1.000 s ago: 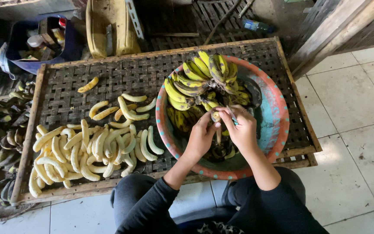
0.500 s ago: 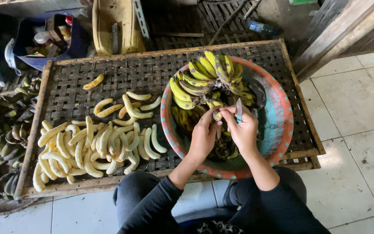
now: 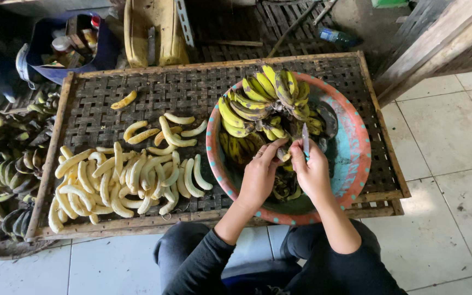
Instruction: The person sits at a slatted wooden table and peels ripe bananas with a small knife, cutting the peel and pulling it off by hand. Peeled bananas are placed on the table beside a large basin holding unpeeled bananas and discarded peels.
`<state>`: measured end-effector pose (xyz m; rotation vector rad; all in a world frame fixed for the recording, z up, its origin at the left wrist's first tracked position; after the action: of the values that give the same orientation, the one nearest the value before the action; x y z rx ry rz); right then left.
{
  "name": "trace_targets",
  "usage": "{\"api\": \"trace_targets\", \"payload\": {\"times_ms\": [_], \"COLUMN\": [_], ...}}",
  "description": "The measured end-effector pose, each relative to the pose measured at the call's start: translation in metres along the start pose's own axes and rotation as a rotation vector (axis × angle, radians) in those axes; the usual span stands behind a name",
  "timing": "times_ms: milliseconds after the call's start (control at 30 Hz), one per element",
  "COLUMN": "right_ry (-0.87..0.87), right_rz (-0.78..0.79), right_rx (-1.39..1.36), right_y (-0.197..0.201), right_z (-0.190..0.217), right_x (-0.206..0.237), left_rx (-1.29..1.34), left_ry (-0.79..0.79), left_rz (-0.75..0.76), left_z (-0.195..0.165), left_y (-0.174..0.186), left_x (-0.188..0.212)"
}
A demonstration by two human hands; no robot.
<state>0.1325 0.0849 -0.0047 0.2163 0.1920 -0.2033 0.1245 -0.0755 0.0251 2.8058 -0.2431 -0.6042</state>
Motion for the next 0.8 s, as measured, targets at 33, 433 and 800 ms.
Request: {"api": "trace_targets", "payload": {"times_ms": [33, 433, 800], "right_ry": [-0.019, -0.292, -0.222], "right_rz": [-0.014, -0.039, 0.009], "right_rx": [-0.012, -0.284, -0.897], "right_y": [0.004, 0.019, 0.049], "right_z": [0.0, 0.006, -0.007], "right_x": [0.004, 0.001, -0.013], "left_rx": [-0.001, 0.067, 0.958], "left_ry": [0.015, 0.053, 0.219], "left_rz": [0.011, -0.029, -0.398], "left_z": [-0.004, -0.008, 0.011], "left_y": [-0.003, -0.031, -0.048], "left_x": [0.002, -0.001, -0.03]}}
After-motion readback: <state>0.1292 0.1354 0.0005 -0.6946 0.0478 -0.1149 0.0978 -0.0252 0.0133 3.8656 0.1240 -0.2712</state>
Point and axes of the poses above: each hand's wrist, its own x-axis away from the middle knuckle, its own y-axis out of the back of the hand, z = x × y, the point moved 2 cm from there along -x, towards the middle knuckle, and after that the axes turned 1 degree about x, right-handed, at the moved point
